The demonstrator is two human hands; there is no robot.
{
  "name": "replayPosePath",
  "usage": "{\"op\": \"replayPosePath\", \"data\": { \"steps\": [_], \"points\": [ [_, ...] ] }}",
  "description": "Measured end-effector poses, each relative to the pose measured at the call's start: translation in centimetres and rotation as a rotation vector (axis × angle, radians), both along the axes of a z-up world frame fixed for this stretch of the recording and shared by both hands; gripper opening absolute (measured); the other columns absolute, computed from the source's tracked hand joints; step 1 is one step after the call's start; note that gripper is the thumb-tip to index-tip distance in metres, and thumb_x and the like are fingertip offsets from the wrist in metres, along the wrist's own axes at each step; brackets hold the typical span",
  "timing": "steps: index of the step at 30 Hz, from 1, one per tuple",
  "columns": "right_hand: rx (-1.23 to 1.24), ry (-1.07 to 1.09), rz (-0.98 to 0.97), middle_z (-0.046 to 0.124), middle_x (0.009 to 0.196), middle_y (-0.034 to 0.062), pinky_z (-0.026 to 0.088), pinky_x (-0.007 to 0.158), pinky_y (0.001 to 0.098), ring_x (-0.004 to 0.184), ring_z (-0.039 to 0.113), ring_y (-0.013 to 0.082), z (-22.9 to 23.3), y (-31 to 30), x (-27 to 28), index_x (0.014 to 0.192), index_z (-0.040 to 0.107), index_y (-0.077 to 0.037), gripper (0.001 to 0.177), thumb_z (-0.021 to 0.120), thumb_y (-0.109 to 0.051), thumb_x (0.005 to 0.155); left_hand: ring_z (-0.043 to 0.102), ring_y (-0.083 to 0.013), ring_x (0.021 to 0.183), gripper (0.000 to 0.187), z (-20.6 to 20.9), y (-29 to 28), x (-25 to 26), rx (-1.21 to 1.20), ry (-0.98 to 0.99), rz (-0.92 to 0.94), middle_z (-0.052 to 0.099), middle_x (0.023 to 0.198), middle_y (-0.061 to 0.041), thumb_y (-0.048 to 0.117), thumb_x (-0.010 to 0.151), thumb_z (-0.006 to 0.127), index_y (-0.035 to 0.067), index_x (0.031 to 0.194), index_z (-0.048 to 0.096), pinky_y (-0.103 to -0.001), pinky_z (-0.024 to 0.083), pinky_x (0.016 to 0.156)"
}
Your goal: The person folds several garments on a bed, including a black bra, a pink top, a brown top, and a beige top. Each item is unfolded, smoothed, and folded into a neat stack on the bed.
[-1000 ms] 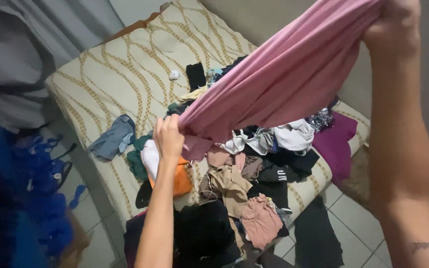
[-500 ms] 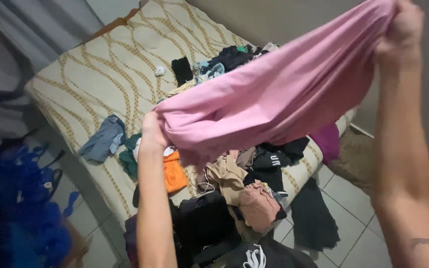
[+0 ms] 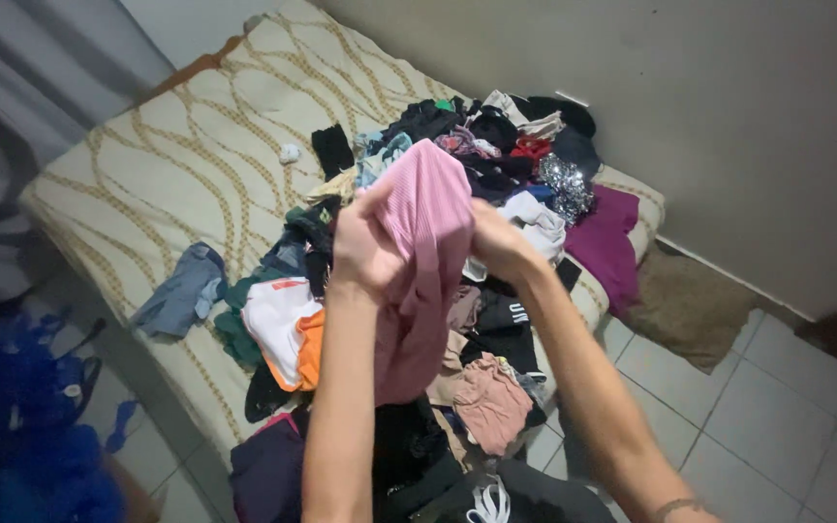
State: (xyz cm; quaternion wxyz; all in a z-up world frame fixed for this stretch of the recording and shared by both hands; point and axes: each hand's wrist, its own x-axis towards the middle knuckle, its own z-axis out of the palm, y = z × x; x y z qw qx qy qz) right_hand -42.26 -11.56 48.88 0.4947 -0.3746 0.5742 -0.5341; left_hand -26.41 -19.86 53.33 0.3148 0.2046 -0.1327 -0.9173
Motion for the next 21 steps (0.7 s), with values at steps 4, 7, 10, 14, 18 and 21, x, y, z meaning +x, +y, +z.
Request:
{"op": "replayPosePath", "data": {
  "steps": [4,7,10,14,18,21],
  "points": [
    [0.062,0.052,0.197,0.071,0.114,0.0066,0.06,0.087,0.0384,0.098,0.069,0.0188,0.1,0.6,2.8,0.125,0.073,-0.011,0.033,0.064,-0.025,0.096,0.073,-0.0183,0.067,0.019,2.6,3.4,-0.1,0.067,0.049,0.095,0.072,0.072,0.001,-0.005,0.089,0.071,0.01,0.08,0.064,-0.025,0.06,0.069],
    [0.113,0.089,0.352,0.07,0.121,0.0134,0.059,0.089,0.0416,0.104,0.067,0.0223,0.2,1.1,4.5,0.126,0.072,-0.005,0.039,0.064,-0.025,0.093,0.068,-0.0138,0.062,0.034,-6.9,-1.0,0.9,-0.163,-0.064,0.113,0.064,0.058,-0.006,-0.001,0.085,0.075,0.001,0.056,0.058,-0.022,0.059,0.071],
    [0.154,0.116,0.5,0.069,0.127,0.0201,0.058,0.092,0.0449,0.111,0.065,0.0257,0.0,1.2,5.9,0.127,0.072,0.0,0.045,0.063,-0.025,0.09,0.073,-0.019,0.084,0.019,-4.3,-0.9,1.4,-0.39,-0.172,0.234,0.076,0.095,-0.01,-0.001,0.082,0.08,0.004,0.098,0.071,-0.035,0.062,0.077],
    [-0.117,0.093,0.539,0.062,0.135,0.0108,0.065,0.066,0.041,0.093,0.063,0.0155,-6.6,-2.9,2.0,0.139,0.058,0.0,0.044,0.053,-0.022,0.102,0.066,-0.015,0.1,0.027,-3.7,0.3,2.5,-0.948,-0.36,0.273,0.074,0.106,-0.009,0.011,0.086,0.081,0.002,0.11,0.07,-0.036,0.056,0.093],
    [-0.405,-0.019,0.189,0.038,0.164,0.0082,0.059,0.095,0.0355,0.115,0.062,0.016,-0.5,-0.9,3.1,0.159,0.04,-0.018,0.082,0.077,-0.005,0.088,0.06,-0.0279,0.111,0.043,-3.7,1.5,3.1,-1.295,-0.621,0.134,0.072,0.109,-0.018,0.031,0.086,0.081,0.0,0.113,0.07,-0.041,0.05,0.1],
    [-0.449,-0.08,0.036,0.042,0.135,0.0047,0.057,0.074,0.0252,0.087,0.059,0.0084,4.6,-1.1,1.5,0.148,0.048,-0.022,0.058,0.069,-0.013,0.095,0.059,-0.0417,0.122,0.084,-7.5,-0.1,3.3,-1.515,-0.972,-0.135,0.065,0.125,-0.024,0.06,0.076,0.073,0.002,0.134,0.055,-0.049,0.052,0.103]
  ]
}}
